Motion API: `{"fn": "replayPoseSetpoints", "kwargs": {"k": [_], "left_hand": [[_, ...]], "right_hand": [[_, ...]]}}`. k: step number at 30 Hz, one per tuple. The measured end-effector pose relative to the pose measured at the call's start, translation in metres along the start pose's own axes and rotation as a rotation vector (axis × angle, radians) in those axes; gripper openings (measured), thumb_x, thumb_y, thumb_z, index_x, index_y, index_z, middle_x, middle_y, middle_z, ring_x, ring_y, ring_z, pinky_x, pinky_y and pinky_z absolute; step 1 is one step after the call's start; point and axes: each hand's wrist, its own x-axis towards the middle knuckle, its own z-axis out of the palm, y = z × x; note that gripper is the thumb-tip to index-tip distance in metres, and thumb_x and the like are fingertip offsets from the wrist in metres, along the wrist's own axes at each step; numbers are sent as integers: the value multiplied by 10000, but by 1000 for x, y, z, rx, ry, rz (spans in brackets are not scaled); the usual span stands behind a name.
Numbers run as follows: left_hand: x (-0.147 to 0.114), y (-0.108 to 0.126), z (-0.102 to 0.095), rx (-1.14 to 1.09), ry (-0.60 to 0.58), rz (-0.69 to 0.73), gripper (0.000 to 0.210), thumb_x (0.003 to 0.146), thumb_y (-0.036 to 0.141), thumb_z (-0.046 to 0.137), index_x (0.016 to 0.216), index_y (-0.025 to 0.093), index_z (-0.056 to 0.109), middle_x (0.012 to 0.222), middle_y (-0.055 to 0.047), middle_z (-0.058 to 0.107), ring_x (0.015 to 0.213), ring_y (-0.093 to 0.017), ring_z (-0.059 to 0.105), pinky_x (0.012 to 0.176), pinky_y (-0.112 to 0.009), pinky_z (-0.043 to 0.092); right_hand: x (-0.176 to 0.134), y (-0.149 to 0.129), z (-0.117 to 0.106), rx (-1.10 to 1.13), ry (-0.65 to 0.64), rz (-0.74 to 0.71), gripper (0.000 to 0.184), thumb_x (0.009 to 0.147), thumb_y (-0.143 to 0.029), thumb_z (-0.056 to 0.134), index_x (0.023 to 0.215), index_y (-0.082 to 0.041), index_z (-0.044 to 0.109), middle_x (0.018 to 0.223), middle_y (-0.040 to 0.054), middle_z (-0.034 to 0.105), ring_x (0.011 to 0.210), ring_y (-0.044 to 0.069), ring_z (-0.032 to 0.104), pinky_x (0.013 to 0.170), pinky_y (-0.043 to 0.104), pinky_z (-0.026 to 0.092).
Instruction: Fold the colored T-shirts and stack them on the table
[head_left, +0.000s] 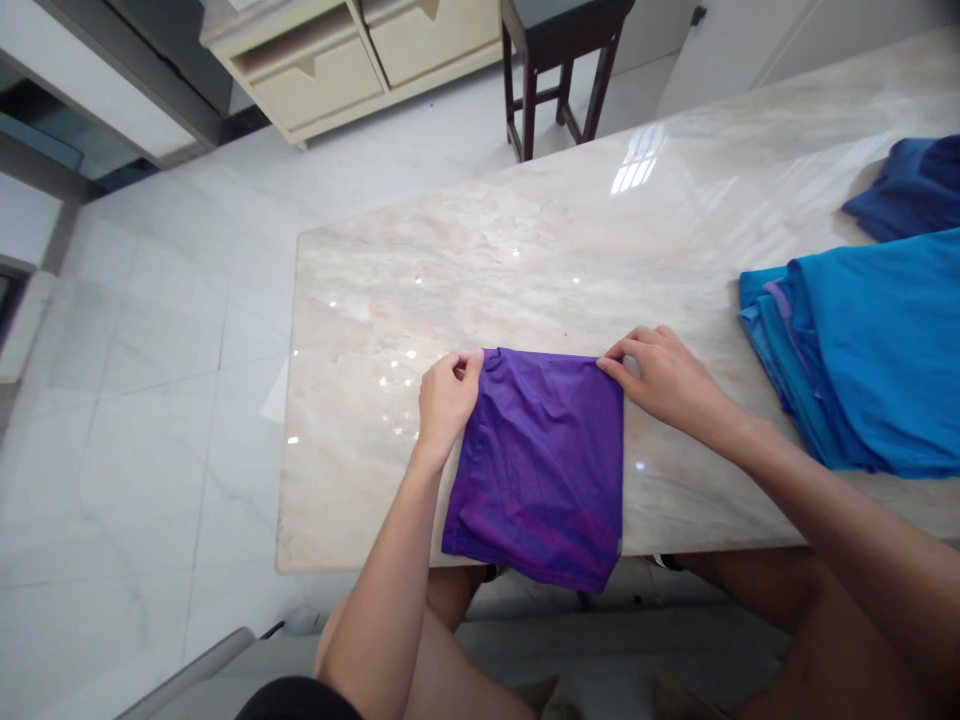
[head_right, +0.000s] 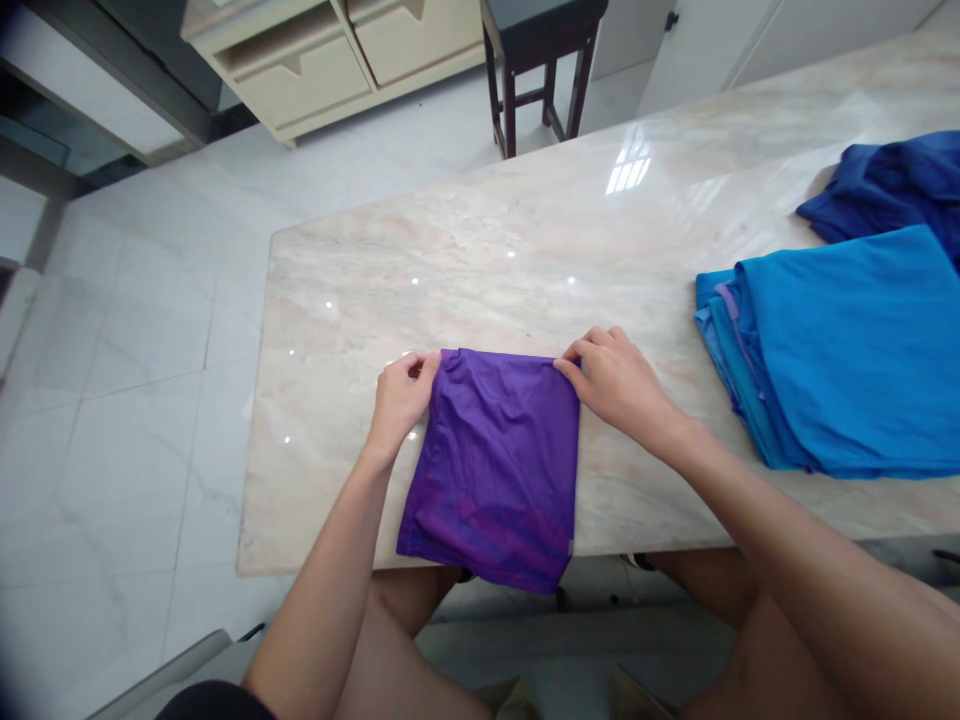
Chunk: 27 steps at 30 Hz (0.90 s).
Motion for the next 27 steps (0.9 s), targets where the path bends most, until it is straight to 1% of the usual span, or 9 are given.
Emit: {"fn": "replayPoseSetpoints", "kwargs": {"k": [2,5,8,12,15,20,23,27], "left_hand": [[12,0,10,-106,-27,-60,394,1068,522,700,854,219,834,849,-70,840,843,-260,762,818,-343,540],[24,-3,22,-231,-39,-141,277,1004,429,782,869,196,845,878,-77,858,851,-249,786,832,-336,570],[28,-7,26,-285,-9,-138,181,949,361,834,909,185,844,896,-77,861,846,-232,789,832,-328,590],[26,-11,26,-320,26,-120,198,983,380,810,931,189,815,900,-67,848,846,-222,779,824,-324,595],[26,-12,27,-301,72,-108,202,1016,384,785,932,201,779,891,-59,827,845,-218,762,816,-317,578],[26,-16,31,-171,162,-80,239,1078,423,735,947,224,724,885,-41,792,844,-209,732,809,-301,529],[27,-14,34,-161,157,-54,249,1091,440,723,953,232,713,894,-35,788,846,-208,731,813,-298,520],[28,-5,38,-156,119,-30,202,1084,383,729,943,240,712,907,-33,799,853,-213,739,832,-298,523]], "right_hand": [[-1,1,0,-20,17,6,353,1123,-441,587,1048,-212,846,1103,163,760,1079,374,653,1004,523,555],[-1,4,0,-34,13,-14,372,1132,-456,566,1051,-219,841,1132,171,744,1078,381,638,1004,538,550],[0,8,1,-37,-1,-31,375,1134,-443,562,1032,-214,840,1131,175,735,1074,381,633,1000,540,548],[0,10,1,-72,4,-11,400,1138,-463,560,1000,-214,840,1133,177,729,1077,382,626,974,538,548],[-2,12,1,-103,9,9,420,1140,-481,552,985,-214,838,1128,181,731,1081,383,622,950,536,545],[-2,15,3,-140,-21,47,444,1146,-504,536,992,-218,839,1124,185,741,1104,386,621,918,518,532],[-2,15,3,-148,-37,59,443,1144,-514,536,987,-225,833,1125,182,746,1111,386,625,912,510,527],[-3,13,-1,-183,-29,60,434,1137,-519,543,961,-223,806,1083,183,749,1091,388,637,897,505,522]]}}
